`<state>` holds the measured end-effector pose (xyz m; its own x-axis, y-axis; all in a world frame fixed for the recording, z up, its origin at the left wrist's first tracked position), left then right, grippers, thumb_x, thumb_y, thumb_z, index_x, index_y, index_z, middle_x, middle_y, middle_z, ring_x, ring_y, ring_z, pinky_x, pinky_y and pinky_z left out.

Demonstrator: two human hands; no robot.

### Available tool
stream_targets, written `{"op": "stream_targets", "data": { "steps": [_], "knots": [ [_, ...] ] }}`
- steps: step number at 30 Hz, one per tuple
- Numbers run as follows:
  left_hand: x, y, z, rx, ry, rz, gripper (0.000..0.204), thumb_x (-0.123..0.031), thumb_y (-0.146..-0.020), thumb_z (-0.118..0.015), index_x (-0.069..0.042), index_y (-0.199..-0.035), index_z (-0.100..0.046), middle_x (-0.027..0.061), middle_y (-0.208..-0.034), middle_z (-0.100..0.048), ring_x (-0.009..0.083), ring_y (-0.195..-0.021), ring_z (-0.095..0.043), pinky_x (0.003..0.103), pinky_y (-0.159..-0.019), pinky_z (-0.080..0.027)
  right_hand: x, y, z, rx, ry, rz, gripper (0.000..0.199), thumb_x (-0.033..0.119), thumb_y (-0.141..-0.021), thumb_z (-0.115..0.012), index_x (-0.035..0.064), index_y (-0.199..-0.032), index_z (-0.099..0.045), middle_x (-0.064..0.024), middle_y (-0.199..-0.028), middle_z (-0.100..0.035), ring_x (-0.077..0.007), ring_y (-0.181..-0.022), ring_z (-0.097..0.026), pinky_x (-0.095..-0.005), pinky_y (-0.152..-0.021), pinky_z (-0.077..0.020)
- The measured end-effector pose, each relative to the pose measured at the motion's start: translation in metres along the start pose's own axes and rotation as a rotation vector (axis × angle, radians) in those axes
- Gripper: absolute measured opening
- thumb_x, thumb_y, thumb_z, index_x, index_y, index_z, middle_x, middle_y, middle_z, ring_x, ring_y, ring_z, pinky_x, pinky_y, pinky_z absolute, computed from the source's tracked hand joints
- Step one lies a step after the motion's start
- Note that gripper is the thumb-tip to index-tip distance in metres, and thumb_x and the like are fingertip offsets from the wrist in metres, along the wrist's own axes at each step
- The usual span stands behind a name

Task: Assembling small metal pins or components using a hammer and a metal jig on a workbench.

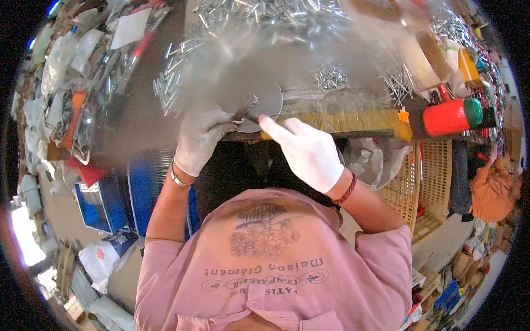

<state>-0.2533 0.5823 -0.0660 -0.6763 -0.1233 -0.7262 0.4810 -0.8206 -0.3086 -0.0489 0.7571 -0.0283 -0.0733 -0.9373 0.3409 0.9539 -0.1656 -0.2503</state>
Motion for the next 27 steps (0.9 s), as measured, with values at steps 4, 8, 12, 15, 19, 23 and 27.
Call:
{"op": "stream_targets", "data": {
  "steps": [4,8,12,15,19,23,27],
  "knots": [
    [-0.002,0.0,0.0,-0.013,0.019,0.018,0.015,-0.008,-0.076,-0.087,-0.008,-0.089,-0.079,0.0102,-0.086,-0.067,0.0327,-0.084,-0.067,0.043,-0.075,-0.054,-0.009,-0.016,-0.004,-0.16,-0.33,-0.092,0.045,0.008,-0.096,-0.068,0.0211,-0.138,-0.069,-0.01,-0.096,-0.064,-0.0321,-0.082,-0.07,-0.042,-0.069,-0.0582],
    [0.001,-0.001,0.001,-0.006,0.042,-0.016,0.014,-0.007,-0.077,-0.087,-0.008,-0.089,-0.08,0.0096,-0.085,-0.067,0.0307,-0.083,-0.068,0.042,-0.074,-0.054,-0.021,-0.033,-0.004,-0.091,-0.077,-0.062,0.032,0.015,-0.092,-0.075,0.0174,-0.124,-0.073,-0.0108,-0.1,-0.065,-0.0328,-0.086,-0.07,-0.044,-0.073,-0.0577],
    [0.0,0.004,0.003,-0.015,0.073,0.015,0.013,-0.007,-0.078,-0.086,-0.008,-0.09,-0.08,0.0095,-0.086,-0.067,0.03,-0.084,-0.068,0.041,-0.075,-0.054,-0.007,-0.038,-0.002,-0.114,0.099,0.025,0.021,0.019,-0.087,-0.082,0.0142,-0.105,-0.073,-0.0097,-0.099,-0.066,-0.0323,-0.09,-0.068,-0.0423,-0.078,-0.0563],
    [0.001,0.005,0.002,-0.03,0.069,0.005,0.015,-0.008,-0.078,-0.086,-0.007,-0.091,-0.08,0.0103,-0.088,-0.068,0.0302,-0.085,-0.068,0.04,-0.076,-0.054,0.009,-0.023,-0.015,0.035,0.073,-0.086,0.017,0.023,-0.087,-0.081,0.0129,-0.094,-0.068,-0.0098,-0.094,-0.067,-0.0333,-0.089,-0.07,-0.0442,-0.077,-0.0565],
    [-0.012,0.018,-0.003,-0.069,-0.033,0.008,0.021,-0.006,-0.081,-0.085,-0.007,-0.101,-0.081,0.0121,-0.091,-0.07,0.0304,-0.087,-0.069,0.04,-0.076,-0.055,0.014,-0.009,-0.029,0.23,-0.38,-0.282,0.016,0.016,-0.093,-0.074,0.0063,-0.106,-0.071,-0.0133,-0.088,-0.072,-0.028,-0.078,-0.073,-0.041,-0.07,-0.0565],
    [-0.035,0.043,-0.022,-0.294,0.023,0.109,0.037,0.001,-0.093,-0.075,-0.005,-0.129,-0.074,0.0121,-0.095,-0.074,0.0219,-0.077,-0.071,0.034,-0.071,-0.056,0.022,-0.004,-0.027,0.457,-0.901,-0.578,0.018,0.012,-0.098,-0.067,0.0031,-0.114,-0.07,-0.0036,-0.082,-0.066,-0.01,-0.07,-0.063,-0.0275,-0.059,-0.0493],
    [-0.052,0.046,-0.026,-0.168,0.396,0.627,0.053,0.004,-0.102,-0.062,-0.003,-0.154,-0.055,0.0053,-0.087,-0.074,0.0066,-0.061,-0.062,0.026,-0.057,-0.051,0.027,0.004,-0.036,0.532,-1.335,-0.788,0.02,0.014,-0.102,-0.064,0.0033,-0.118,-0.068,0.0001,-0.076,-0.064,-0.0039,-0.061,-0.053,-0.0218,-0.054,-0.0422]
  ]
}}
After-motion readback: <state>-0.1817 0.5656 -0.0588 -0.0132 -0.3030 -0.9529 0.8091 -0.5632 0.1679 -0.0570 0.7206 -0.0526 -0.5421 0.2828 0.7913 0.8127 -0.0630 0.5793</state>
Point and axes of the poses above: each hand's wrist, its own y-axis away from the middle knuckle, its own z-axis out of the back of the hand, x = y × z, the point moved 1 cm from there along -y, towards the middle knuckle
